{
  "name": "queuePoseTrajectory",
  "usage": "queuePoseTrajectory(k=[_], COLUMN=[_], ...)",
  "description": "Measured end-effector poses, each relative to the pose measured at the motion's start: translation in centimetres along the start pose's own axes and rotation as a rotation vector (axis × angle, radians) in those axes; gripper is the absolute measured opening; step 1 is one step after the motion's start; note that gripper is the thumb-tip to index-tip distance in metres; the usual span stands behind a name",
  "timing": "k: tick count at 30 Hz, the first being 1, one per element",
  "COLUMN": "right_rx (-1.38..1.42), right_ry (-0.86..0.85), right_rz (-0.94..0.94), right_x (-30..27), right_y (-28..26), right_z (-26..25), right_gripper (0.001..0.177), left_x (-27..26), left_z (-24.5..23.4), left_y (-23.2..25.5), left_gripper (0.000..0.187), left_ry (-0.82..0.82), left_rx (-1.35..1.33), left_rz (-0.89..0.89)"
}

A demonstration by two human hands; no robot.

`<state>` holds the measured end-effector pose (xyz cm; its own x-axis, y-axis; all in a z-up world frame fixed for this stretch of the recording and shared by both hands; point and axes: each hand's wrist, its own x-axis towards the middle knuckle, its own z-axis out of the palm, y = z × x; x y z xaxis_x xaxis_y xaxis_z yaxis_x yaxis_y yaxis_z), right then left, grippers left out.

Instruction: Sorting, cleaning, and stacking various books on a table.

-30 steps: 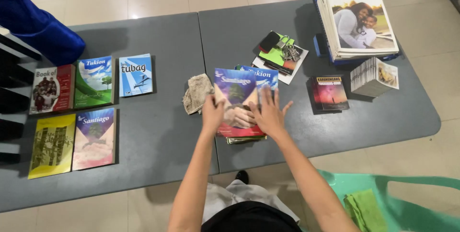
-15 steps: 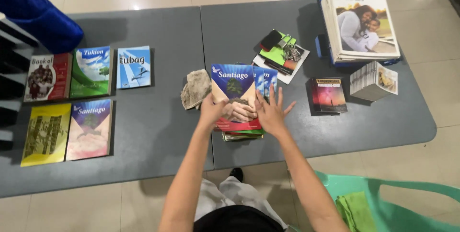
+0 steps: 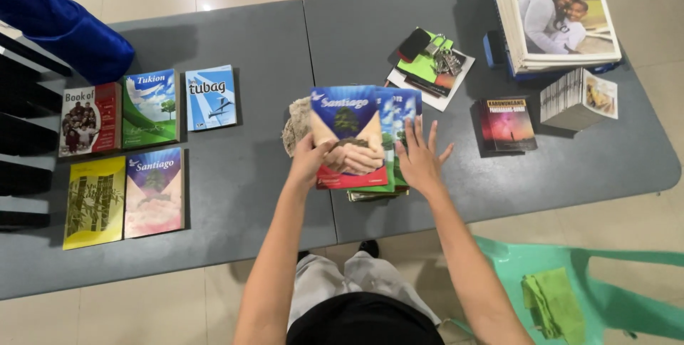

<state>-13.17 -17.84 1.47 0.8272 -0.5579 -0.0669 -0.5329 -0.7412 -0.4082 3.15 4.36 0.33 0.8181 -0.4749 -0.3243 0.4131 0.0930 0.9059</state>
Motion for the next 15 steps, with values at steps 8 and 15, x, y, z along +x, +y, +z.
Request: queuePoseTrajectory(k=[8,15], right_rx=[-0.028,0.024], right_ry=[0.124,0.053], right_rz=[-0.104,-0.08], right_x=[-0.6,-0.7], right_y=[-1.2,0.9], right_z=[-0.1,-0.2], right_gripper=[0.051,0.048], left_x=[0.6,1.0], left_z=[1.3,-0.4], left_y=[-1.9,-2.7], left_gripper=[0.028,0.026], left_ry=[-0.076,-0.123], left_rx=[-0.003,-0.053], left_rz=[0.076,0.06])
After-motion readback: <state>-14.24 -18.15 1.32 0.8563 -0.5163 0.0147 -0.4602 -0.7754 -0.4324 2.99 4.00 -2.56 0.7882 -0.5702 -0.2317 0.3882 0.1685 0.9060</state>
